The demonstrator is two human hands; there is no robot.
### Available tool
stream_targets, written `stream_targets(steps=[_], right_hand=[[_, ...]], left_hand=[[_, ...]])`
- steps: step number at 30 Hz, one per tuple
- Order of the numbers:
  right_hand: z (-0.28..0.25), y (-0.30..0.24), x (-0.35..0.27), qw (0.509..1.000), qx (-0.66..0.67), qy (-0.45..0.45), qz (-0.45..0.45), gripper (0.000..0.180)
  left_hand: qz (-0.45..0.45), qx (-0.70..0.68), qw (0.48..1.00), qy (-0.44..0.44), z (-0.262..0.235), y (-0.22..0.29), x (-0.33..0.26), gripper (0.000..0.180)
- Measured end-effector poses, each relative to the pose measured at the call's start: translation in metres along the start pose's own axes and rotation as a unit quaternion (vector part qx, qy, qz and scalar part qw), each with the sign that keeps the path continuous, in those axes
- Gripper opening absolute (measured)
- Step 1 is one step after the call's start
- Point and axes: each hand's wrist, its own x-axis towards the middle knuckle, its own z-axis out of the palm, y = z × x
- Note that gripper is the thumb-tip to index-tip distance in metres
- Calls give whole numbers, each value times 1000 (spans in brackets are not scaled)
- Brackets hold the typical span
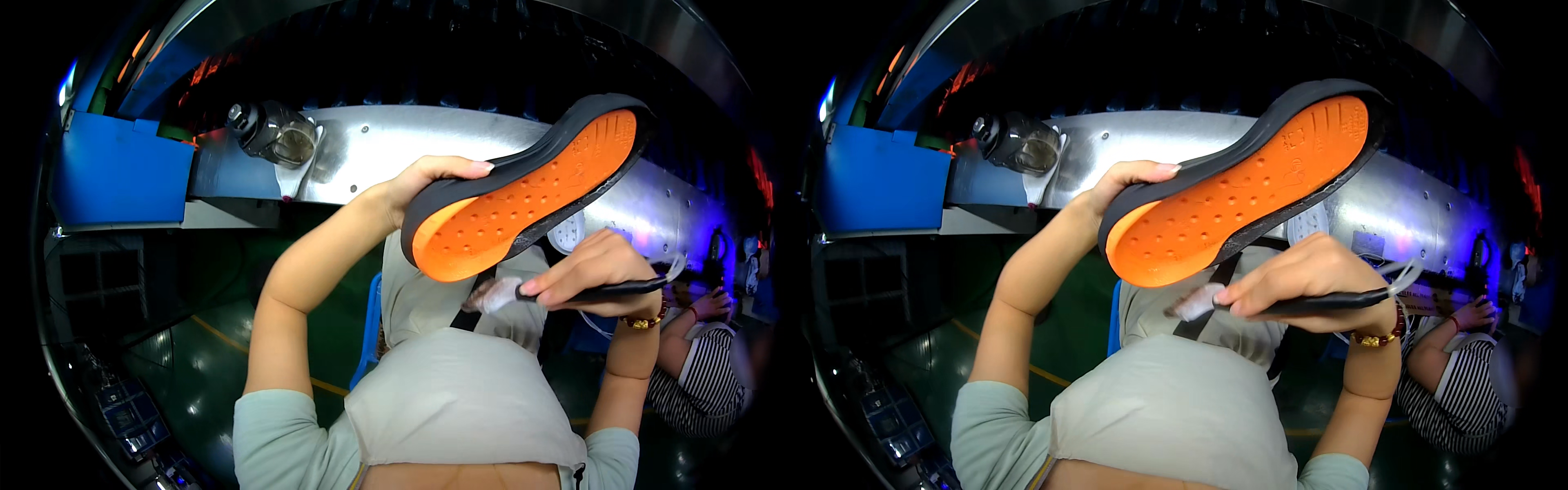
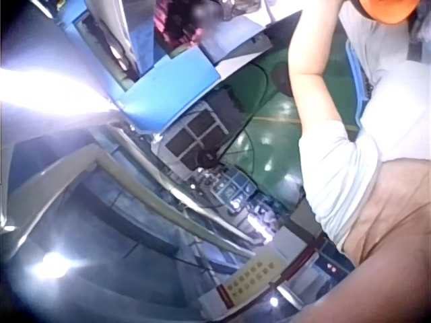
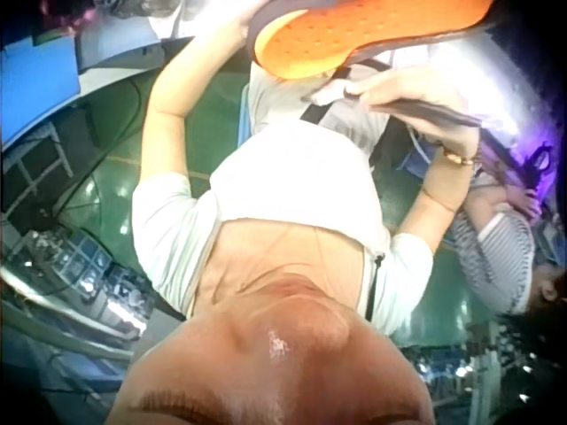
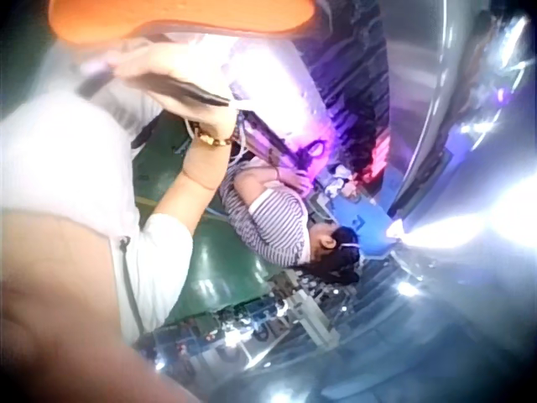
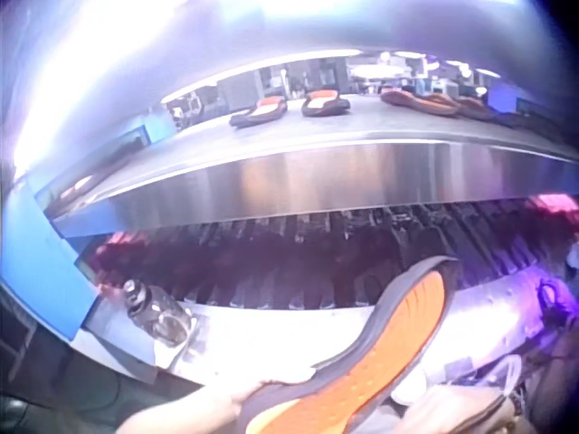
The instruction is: The person repeatedly picks up orange shoe soles from a conveyor belt, paints the black edges with a brush, and places them back on the belt. The process is repeated for multiple soles in a factory setting.
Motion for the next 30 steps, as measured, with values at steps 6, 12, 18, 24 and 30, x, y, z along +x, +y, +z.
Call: stream_targets(steps=[6, 12, 18, 24, 30], right_hand=[[0, 7, 6, 994, -95, -44, -12, 9], [-10, 17, 2, 999, -41, -7, -20, 12], [-15, 3, -8, 998, -58, -31, 4, 13], [-9, 11, -27, 994, -100, -21, 38, 11], [-4, 23, -43, 989, -62, 119, 64, 14]], left_hand=[[-81, 246, 962, 81, 11, -1, 2, 52], [-92, 195, 971, 100, 6, -1, -8, 52], [-100, 197, 966, 132, -3, -2, -24, 50], [-97, 209, 965, 123, -7, 0, -37, 50], [-73, 193, 975, 87, -4, -1, -48, 56]])
